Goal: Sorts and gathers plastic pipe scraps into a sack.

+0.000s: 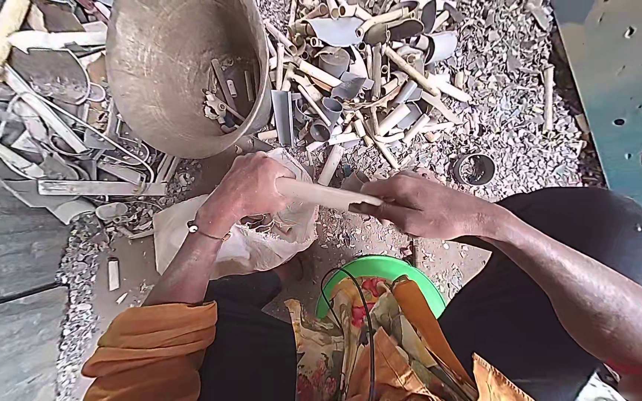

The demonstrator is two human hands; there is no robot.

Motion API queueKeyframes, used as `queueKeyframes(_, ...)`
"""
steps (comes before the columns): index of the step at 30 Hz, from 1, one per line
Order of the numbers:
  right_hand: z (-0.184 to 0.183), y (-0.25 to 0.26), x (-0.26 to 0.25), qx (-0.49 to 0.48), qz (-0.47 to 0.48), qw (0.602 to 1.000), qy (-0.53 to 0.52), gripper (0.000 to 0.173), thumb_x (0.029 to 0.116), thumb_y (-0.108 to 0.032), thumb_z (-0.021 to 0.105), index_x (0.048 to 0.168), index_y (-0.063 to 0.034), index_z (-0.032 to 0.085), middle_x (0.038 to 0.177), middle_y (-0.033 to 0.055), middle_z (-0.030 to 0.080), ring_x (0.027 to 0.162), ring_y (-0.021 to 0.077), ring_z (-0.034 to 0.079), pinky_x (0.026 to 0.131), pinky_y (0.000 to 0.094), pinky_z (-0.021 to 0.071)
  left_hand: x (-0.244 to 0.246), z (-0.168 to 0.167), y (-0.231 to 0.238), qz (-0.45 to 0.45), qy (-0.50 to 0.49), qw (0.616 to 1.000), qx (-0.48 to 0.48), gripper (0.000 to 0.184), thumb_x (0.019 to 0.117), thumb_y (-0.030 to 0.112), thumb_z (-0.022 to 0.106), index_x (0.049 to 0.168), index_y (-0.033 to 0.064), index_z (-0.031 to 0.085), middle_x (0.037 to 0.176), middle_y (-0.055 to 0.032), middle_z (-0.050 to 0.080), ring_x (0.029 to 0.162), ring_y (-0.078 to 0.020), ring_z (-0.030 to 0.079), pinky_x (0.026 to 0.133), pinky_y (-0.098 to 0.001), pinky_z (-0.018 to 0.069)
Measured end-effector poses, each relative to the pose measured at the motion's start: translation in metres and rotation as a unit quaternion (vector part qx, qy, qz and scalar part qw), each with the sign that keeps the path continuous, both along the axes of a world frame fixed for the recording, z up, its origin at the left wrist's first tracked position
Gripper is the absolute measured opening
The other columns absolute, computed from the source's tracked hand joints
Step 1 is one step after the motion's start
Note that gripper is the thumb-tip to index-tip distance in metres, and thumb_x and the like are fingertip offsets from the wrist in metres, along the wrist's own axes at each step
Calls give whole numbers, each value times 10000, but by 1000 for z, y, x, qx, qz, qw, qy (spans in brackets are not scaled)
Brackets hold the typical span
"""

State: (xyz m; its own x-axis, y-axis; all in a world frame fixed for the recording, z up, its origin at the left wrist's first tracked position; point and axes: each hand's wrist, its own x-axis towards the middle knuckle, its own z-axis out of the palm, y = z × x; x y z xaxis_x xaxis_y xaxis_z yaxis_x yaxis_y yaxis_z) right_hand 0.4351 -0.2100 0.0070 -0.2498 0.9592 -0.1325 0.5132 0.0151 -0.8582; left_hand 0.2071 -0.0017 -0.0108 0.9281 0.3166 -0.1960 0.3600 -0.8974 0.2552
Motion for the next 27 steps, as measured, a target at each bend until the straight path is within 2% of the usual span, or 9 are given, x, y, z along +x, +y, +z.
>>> queueKeyframes(2, -2, 1, 0, -49, 14, 997, 60, 275, 1066, -182, 509, 835, -88, 627, 615, -66, 494, 526, -18, 462, 498, 159, 370, 0, -5, -1, -17, -8, 1000, -12, 312, 754, 250, 782, 579, 126, 555, 550, -38, 542, 563, -254, 586, 527, -500, 403)
queueKeyframes(5, -3, -2, -1, -99, 3, 969, 225, 276, 1073, -163, 482, 821, -111, 581, 606, -88, 454, 483, -45, 397, 436, 112, 313, -3, -10, -1, -28, -118, 993, -3, 266, 686, 297, 717, 569, 127, 549, 519, -20, 518, 502, -216, 559, 483, -463, 379)
queueKeyframes(7, -5, -3, -3, -118, -8, 943, 310, 274, 1076, -174, 481, 825, -129, 578, 593, -110, 439, 473, -59, 383, 426, 98, 299, -5, -8, 0, -36, -172, 984, 18, 312, 703, 374, 664, 549, 139, 527, 491, -1, 480, 464, -174, 516, 478, -426, 350)
queueKeyframes(10, -6, -3, -10, -115, -19, 915, 386, 257, 1073, -158, 472, 839, -142, 575, 617, -129, 441, 506, -67, 386, 467, 97, 318, -7, -8, 7, -44, -204, 978, 18, 309, 710, 370, 638, 542, 142, 513, 491, 1, 476, 463, -159, 504, 484, -416, 346)
queueKeyframes(16, -3, 3, -13, -141, -30, 869, 473, 221, 1052, -236, 509, 867, -174, 612, 604, -153, 447, 491, -66, 422, 464, 103, 366, -1, -7, 8, -45, -201, 976, -70, 366, 730, 354, 713, 535, 103, 530, 485, -5, 474, 469, -144, 492, 493, -402, 351)
queueKeyframes(20, -2, 4, -13, -123, -6, 856, 503, 224, 1043, -292, 548, 877, -174, 642, 583, -170, 445, 477, -63, 433, 446, 115, 362, -3, -6, 1, -10, -149, 975, -163, 378, 769, 362, 724, 688, -2, 667, 591, -73, 588, 583, -196, 580, 563, -455, 438)
queueKeyframes(22, 0, 3, -12, -127, 4, 852, 507, 231, 1038, -322, 567, 880, -177, 653, 574, -176, 448, 474, -71, 439, 444, 110, 364, -4, -10, -5, 14, -123, 967, -221, 377, 788, 349, 726, 708, -12, 656, 609, -44, 577, 596, -147, 555, 580, -418, 446)
queueKeyframes(25, 2, 1, -13, -142, 3, 845, 515, 247, 1031, -338, 576, 862, -179, 658, 567, -174, 448, 468, -68, 444, 444, 111, 375, -3, -17, -14, 25, -107, 955, -274, 350, 791, 353, 702, 640, 62, 580, 572, 64, 493, 555, -36, 482, 544, -313, 399)
queueKeyframes(27, 3, -1, -14, -146, 10, 833, 533, 250, 1018, -354, 594, 865, -172, 671, 563, -174, 457, 466, -67, 462, 444, 111, 393, -3, -23, -19, 8, -138, 941, -308, 333, 786, 327, 705, 601, 94, 555, 547, 104, 471, 522, 30, 450, 502, -235, 357)
